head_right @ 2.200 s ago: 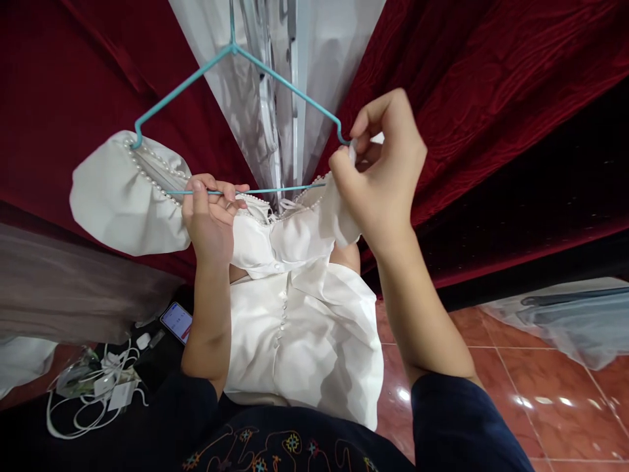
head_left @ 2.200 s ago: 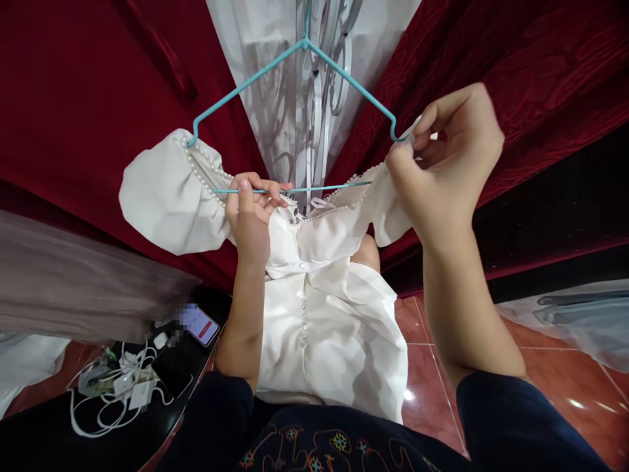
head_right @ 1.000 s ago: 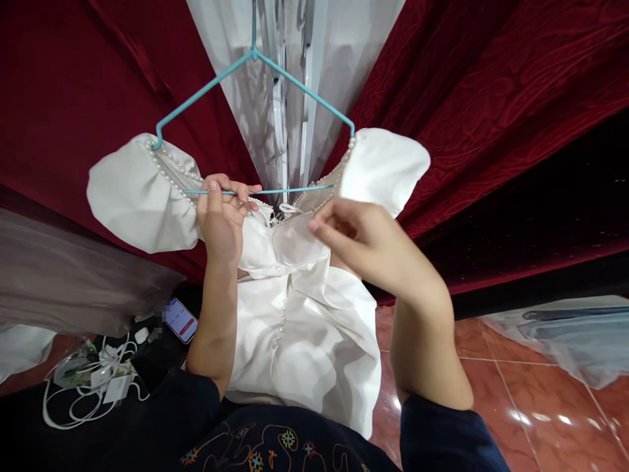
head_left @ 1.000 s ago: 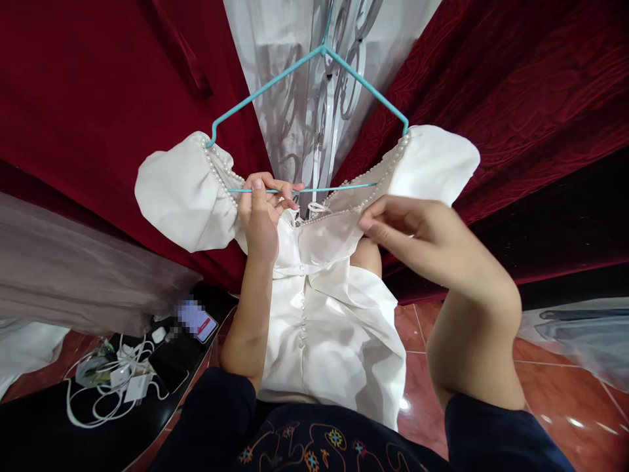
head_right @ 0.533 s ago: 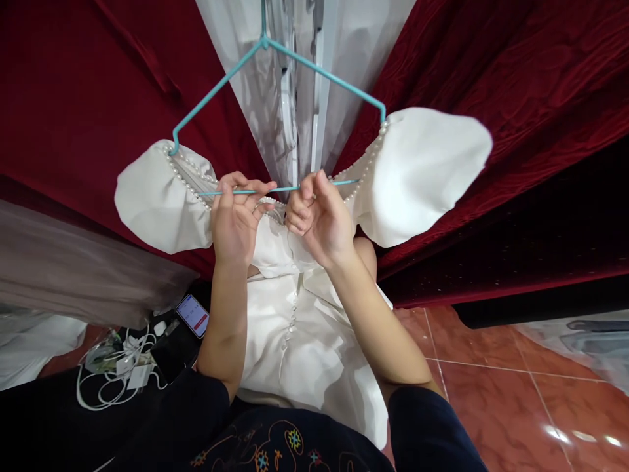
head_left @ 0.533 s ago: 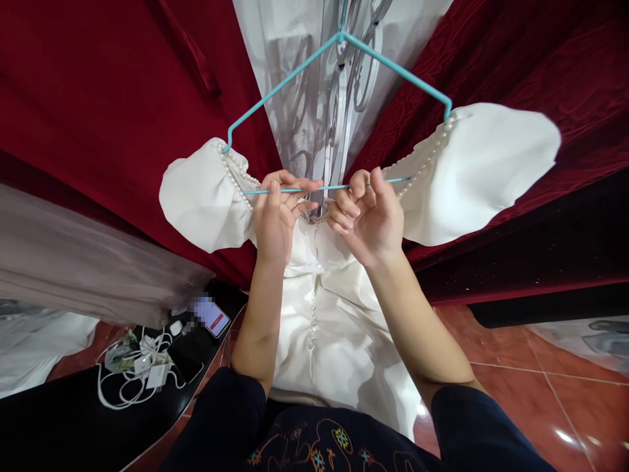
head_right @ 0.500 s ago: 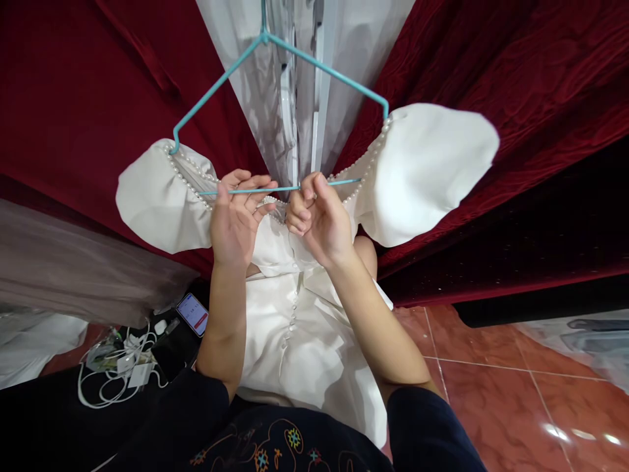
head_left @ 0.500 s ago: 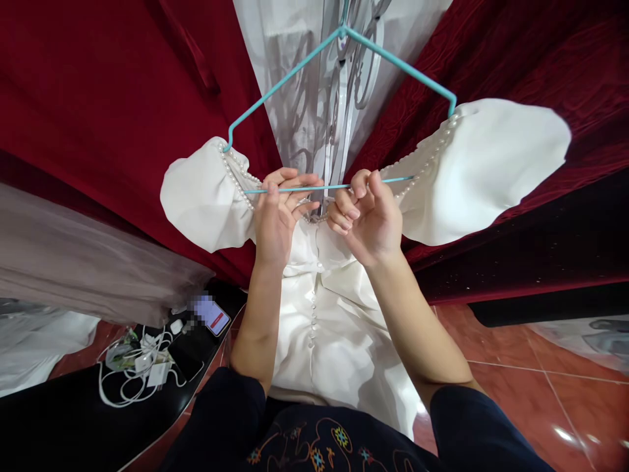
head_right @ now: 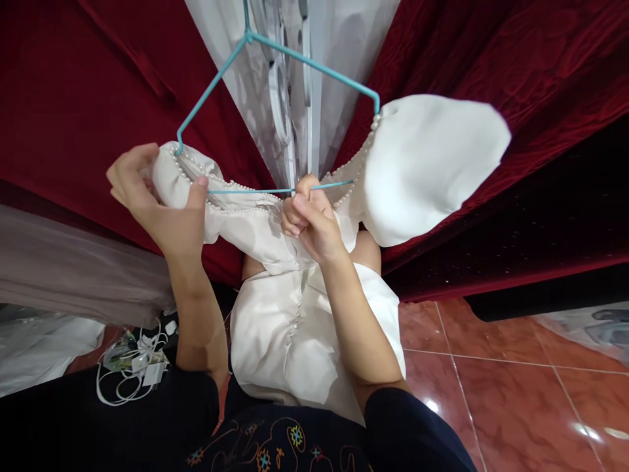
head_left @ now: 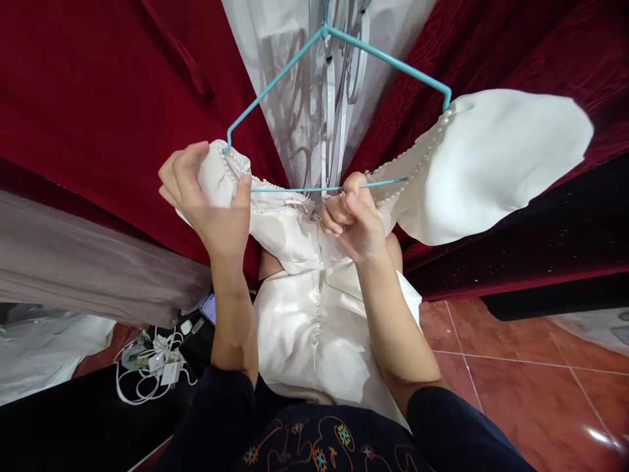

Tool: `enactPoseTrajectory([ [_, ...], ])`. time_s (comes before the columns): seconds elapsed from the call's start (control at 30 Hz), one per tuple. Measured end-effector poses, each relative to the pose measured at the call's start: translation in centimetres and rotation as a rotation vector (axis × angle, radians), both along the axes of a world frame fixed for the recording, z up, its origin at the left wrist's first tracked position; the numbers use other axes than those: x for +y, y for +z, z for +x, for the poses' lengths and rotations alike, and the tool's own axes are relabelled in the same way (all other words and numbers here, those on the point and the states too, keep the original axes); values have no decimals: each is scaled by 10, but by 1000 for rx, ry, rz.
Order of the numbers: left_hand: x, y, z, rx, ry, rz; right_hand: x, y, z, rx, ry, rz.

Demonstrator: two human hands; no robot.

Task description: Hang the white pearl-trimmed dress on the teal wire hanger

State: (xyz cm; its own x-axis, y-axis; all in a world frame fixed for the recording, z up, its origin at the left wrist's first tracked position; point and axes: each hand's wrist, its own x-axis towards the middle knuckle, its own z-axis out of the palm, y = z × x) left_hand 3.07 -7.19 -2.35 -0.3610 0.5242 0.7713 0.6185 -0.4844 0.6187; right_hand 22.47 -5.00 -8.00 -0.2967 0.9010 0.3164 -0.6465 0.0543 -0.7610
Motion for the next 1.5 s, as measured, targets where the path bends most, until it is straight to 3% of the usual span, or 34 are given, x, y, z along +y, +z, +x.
enactPoseTrajectory([
  [0.23,34,14,-40,-10,-84,-65,5,4,9,-77,32,7],
  [0.37,41,18,-75,-18,64,47,5,6,11,-78,49,34],
  [0.43,43,4,-88,-126,103,53,6,6,12,-62,65,48],
  [0.53,44,-40,-87,-325,26,-14,9,5,14,-43,95,39],
  [0.63,38,-89,-57,-459,-104,-110,13,3,13,-23,90,23],
  [0.7,30,-104,-25,-511,-189,-178,14,1,10,-20,65,25],
  [0.77,22,-100,8,-691,-349,-197,14,0,6,-22,39,28],
  [0.87,15,-71,45,-815,-623,-188,13,0,2,-24,15,20],
  [0.93,14,-53,58,-837,-736,-144,12,0,2,-30,7,19],
  [1.03,16,-41,64,-842,-834,-24,7,0,2,-48,-27,21],
  [1.17,18,-38,61,-832,-891,40,-15,0,8,-252,-229,2],
  [1.3,22,-36,55,-837,-883,9,-36,10,28,-403,-700,143],
  [1.43,24,-36,53,-872,-879,-32,-16,29,56,-471,-1225,427],
  [1.5,24,-36,54,-897,-916,-22,5,34,70,-690,-1329,545],
])
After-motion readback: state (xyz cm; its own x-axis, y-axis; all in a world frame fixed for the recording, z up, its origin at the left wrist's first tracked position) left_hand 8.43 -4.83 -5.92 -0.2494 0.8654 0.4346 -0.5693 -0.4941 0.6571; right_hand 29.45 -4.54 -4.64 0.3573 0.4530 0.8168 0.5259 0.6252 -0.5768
